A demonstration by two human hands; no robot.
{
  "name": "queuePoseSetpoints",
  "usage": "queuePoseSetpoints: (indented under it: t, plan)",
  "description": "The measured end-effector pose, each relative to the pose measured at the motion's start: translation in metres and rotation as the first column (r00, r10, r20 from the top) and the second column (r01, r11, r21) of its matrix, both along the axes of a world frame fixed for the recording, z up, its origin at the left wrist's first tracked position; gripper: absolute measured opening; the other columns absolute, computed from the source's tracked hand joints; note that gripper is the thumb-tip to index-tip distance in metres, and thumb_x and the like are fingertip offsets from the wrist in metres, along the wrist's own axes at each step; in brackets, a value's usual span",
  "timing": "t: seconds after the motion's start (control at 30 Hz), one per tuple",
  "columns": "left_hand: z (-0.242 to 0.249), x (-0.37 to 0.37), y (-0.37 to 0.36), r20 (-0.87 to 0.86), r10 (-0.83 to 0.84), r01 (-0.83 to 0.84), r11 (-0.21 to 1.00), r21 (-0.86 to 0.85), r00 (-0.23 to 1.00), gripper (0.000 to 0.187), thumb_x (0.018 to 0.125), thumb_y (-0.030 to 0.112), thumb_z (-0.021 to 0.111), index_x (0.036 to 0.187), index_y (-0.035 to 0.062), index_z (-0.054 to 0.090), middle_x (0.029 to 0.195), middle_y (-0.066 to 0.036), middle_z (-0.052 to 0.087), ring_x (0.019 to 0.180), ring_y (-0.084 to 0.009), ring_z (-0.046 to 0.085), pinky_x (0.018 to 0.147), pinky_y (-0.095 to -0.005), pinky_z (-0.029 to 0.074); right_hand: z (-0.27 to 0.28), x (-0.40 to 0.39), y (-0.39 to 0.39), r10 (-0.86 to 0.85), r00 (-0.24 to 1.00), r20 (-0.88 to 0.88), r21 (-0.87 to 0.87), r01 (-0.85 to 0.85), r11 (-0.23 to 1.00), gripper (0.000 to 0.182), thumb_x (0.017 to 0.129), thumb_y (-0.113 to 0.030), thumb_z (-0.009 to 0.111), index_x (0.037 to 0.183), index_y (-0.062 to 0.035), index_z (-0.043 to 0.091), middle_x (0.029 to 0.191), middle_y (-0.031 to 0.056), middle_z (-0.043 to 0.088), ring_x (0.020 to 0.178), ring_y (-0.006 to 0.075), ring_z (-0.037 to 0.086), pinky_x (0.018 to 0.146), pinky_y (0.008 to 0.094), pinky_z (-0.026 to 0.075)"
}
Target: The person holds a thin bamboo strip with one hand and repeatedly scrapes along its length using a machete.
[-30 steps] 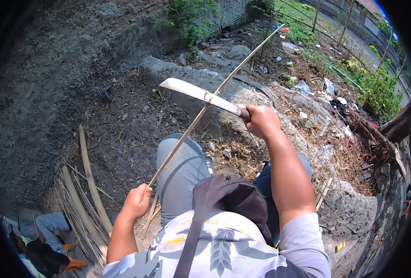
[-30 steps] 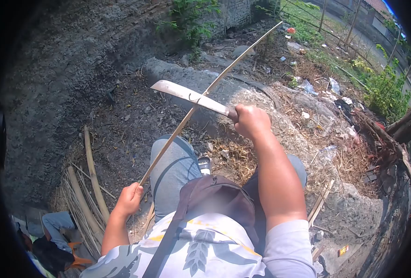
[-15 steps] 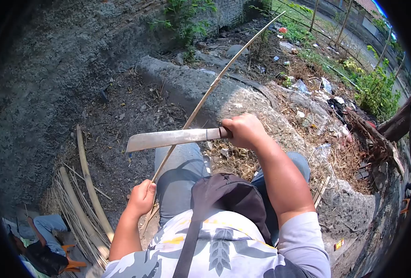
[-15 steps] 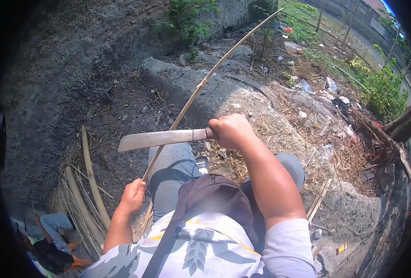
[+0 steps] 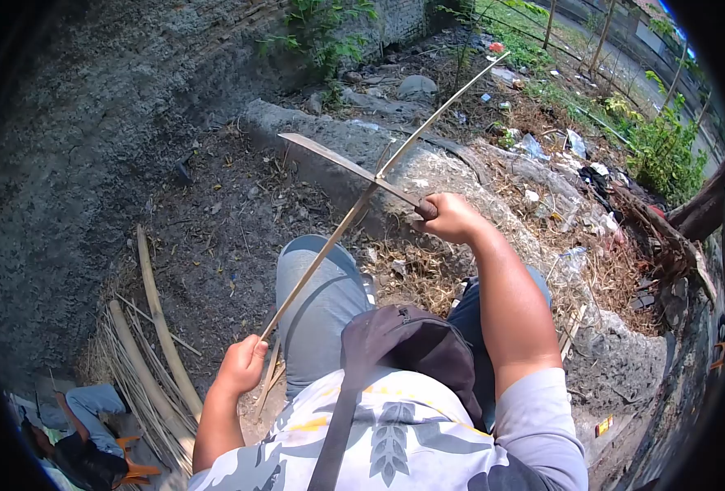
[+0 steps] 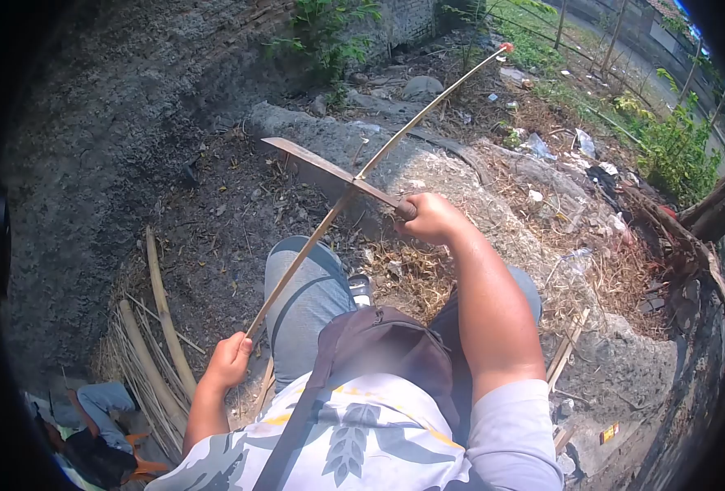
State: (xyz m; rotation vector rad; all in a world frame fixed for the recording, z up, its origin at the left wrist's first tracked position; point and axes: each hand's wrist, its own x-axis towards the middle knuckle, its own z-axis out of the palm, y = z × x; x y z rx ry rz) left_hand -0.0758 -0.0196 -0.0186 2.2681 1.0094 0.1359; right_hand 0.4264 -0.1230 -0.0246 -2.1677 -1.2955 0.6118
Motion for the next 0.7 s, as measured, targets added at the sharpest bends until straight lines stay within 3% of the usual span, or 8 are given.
queuePoseSetpoints:
  t: [0.07,0.17,0.2,0.37,0.47,0.57,0.63,0.7]
  plan:
    - [-0.007,0.001,-0.003,0.066,-0.018,0.017,1.000,0.008,0.998,0.043,0.110,0.036,0.054,0.087,0.0004,0.054,0.067,-0.022,0.055,0.060,-0.0379,0.052,0.059,-0.0449,0.044,-0.016,0.007,0.008,0.052,0.970,-0.236,-0.007,-0.055,0.998,0.029,0.086,-0.031,0.083,0.100,-0.0085,0.074,0.093,0.0180,0.076,0.087,0.0373,0.073,0.077,0.0450,0.054]
    - [-0.009,0.011,-0.004,0.086,0.017,-0.017,1.000,-0.008,0.996,0.044,0.111,0.038,0.054,0.087,0.0003,0.054,0.068,-0.021,0.055,0.060,-0.0370,0.052,0.059,-0.0448,0.044,0.001,-0.015,0.010,-0.038,0.993,-0.110,0.147,0.054,0.988,0.025,0.086,-0.028,0.083,0.099,-0.0082,0.074,0.090,0.0179,0.075,0.083,0.0364,0.072,0.074,0.0446,0.053]
    - [-0.008,0.015,-0.003,0.105,0.021,-0.020,1.000,-0.007,0.994,0.044,0.111,0.038,0.053,0.087,0.0004,0.054,0.068,-0.021,0.055,0.060,-0.0370,0.052,0.060,-0.0448,0.044,0.016,-0.022,0.008,-0.017,0.998,0.066,0.097,0.011,0.995,0.024,0.087,-0.026,0.076,0.107,-0.0121,0.075,0.096,0.0187,0.076,0.095,0.0385,0.073,0.082,0.0477,0.056]
    - [0.003,0.031,-0.002,0.101,0.041,-0.040,0.999,-0.017,0.994,0.044,0.111,0.038,0.053,0.088,0.0004,0.054,0.070,-0.020,0.056,0.062,-0.0365,0.053,0.061,-0.0447,0.045,0.020,-0.046,0.007,0.242,0.805,0.541,0.057,-0.322,0.945,0.014,0.081,-0.022,0.075,0.089,-0.0131,0.068,0.078,0.0122,0.073,0.081,0.0360,0.074,0.072,0.0488,0.057]
    - [0.001,0.034,0.002,0.062,0.009,-0.010,1.000,0.012,0.998,0.044,0.110,0.038,0.054,0.088,0.0004,0.055,0.070,-0.020,0.056,0.062,-0.0371,0.053,0.061,-0.0448,0.045,0.023,-0.059,0.009,0.337,0.719,0.608,0.009,-0.431,0.903,0.016,0.075,-0.017,0.076,0.088,-0.0123,0.068,0.077,0.0106,0.073,0.081,0.0345,0.075,0.072,0.0475,0.057]
    - [0.008,0.031,0.003,0.023,0.033,-0.033,0.999,-0.036,0.999,0.043,0.110,0.037,0.054,0.088,0.0003,0.056,0.070,-0.021,0.057,0.062,-0.0389,0.054,0.061,-0.0455,0.046,0.016,-0.041,0.008,0.249,0.750,0.612,0.050,-0.351,0.935,0.016,0.075,-0.021,0.076,0.087,-0.0158,0.067,0.078,0.0092,0.072,0.079,0.0341,0.073,0.072,0.0466,0.056]
    - [0.022,0.019,0.000,0.005,0.014,-0.014,0.999,-0.031,1.000,0.043,0.110,0.037,0.054,0.088,0.0002,0.056,0.070,-0.022,0.057,0.063,-0.0402,0.054,0.062,-0.0458,0.046,-0.008,-0.001,0.011,-0.077,0.839,0.539,0.159,-0.011,0.987,0.014,0.083,-0.023,0.073,0.092,-0.0138,0.069,0.083,0.0155,0.073,0.083,0.0393,0.073,0.075,0.0536,0.056]
    - [0.033,0.022,0.001,-0.001,-0.011,0.011,0.999,-0.032,1.000,0.043,0.110,0.037,0.054,0.088,0.0002,0.056,0.070,-0.022,0.057,0.063,-0.0399,0.054,0.062,-0.0454,0.046,-0.005,0.021,0.010,-0.250,0.913,0.323,0.024,0.256,0.966,0.015,0.092,-0.027,0.069,0.098,-0.0130,0.072,0.098,0.0204,0.076,0.091,0.0426,0.073,0.080,0.0546,0.057]
